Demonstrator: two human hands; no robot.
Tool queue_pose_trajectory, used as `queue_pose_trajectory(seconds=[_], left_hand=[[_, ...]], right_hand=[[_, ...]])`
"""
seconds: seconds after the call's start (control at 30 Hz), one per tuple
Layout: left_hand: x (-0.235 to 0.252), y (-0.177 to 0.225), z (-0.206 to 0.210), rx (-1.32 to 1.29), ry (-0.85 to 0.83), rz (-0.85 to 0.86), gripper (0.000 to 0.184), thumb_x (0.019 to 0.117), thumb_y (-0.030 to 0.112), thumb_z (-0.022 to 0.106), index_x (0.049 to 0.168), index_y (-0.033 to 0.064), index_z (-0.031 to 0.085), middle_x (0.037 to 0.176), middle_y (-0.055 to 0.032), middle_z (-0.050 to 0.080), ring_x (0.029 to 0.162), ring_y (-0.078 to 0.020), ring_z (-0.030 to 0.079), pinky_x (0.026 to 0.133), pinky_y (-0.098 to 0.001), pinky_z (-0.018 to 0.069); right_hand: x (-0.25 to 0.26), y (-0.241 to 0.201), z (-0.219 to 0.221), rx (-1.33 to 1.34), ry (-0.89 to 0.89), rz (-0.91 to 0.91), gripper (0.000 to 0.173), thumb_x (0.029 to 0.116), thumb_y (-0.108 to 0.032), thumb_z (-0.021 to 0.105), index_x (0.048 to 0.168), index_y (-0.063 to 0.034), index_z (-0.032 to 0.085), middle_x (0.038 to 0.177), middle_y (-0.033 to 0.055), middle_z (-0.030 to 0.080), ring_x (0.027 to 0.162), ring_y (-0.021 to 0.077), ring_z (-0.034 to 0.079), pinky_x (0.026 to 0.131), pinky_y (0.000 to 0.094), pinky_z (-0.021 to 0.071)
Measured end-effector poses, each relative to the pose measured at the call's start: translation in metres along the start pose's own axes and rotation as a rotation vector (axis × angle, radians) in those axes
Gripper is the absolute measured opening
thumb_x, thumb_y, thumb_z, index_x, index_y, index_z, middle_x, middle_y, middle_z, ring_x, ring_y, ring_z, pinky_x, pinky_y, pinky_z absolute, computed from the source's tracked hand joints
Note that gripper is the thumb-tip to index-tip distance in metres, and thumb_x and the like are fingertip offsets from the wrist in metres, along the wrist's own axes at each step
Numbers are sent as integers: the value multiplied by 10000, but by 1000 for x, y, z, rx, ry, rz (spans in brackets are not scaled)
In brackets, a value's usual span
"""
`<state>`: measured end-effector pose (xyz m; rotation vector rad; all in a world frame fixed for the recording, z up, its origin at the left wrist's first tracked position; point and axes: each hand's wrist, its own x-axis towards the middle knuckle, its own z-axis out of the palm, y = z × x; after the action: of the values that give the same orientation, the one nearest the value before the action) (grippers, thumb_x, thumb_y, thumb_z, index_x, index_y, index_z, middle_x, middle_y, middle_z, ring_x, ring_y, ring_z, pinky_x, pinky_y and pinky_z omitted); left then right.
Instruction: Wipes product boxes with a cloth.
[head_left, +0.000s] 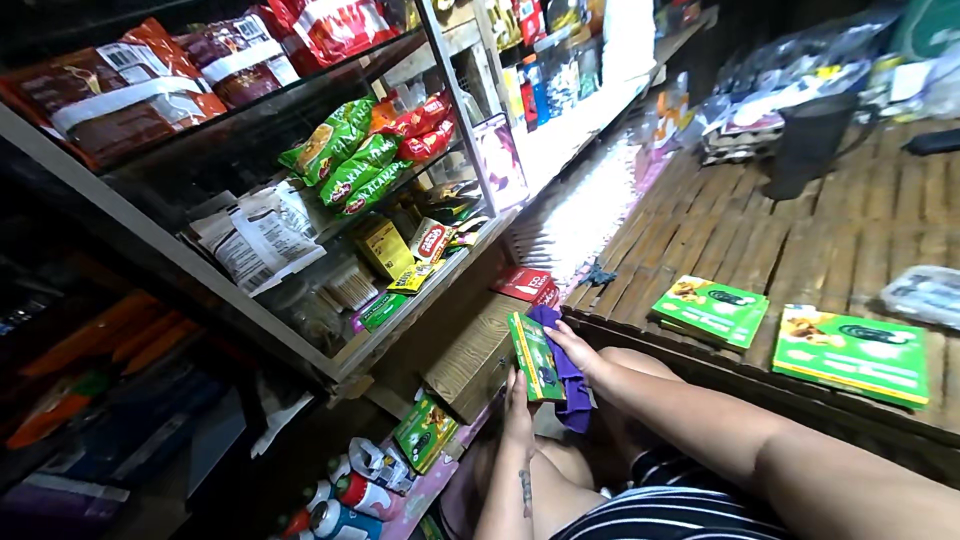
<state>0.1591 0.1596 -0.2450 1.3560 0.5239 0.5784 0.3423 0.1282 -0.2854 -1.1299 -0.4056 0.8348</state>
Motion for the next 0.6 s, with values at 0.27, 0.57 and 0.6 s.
queue_pose_trajectory(seconds=[0.27,0.57,0.6], left_hand=[[-3,19,-1,123,-7,-171,569,1026,269,581,1469,-28,382,1212,-212,655,1065,-251,681,943,-415,569],[-6,19,9,167,-31,-192,426,959,106,605,1327,-68,479,1083,-196,675,957,-229,688,869,-392,578],[-6,16,11,179,-5,-172,450,932,95,619,1326,-70,477,1086,-201,671,956,-231,685,863,-394,577]], right_hand=[[-5,3,1,-146,-135,-93,662,1034,-307,566,1567,-34,284,1482,200,494,1266,199,584,1053,361,497],[-12,7,3,-341,-179,-198,690,1055,-372,494,1582,-4,245,1579,222,377,1408,221,465,1159,363,397],[-14,10,4,-407,-194,-235,712,1054,-406,468,1587,4,235,1610,238,320,1464,253,395,1201,384,341]])
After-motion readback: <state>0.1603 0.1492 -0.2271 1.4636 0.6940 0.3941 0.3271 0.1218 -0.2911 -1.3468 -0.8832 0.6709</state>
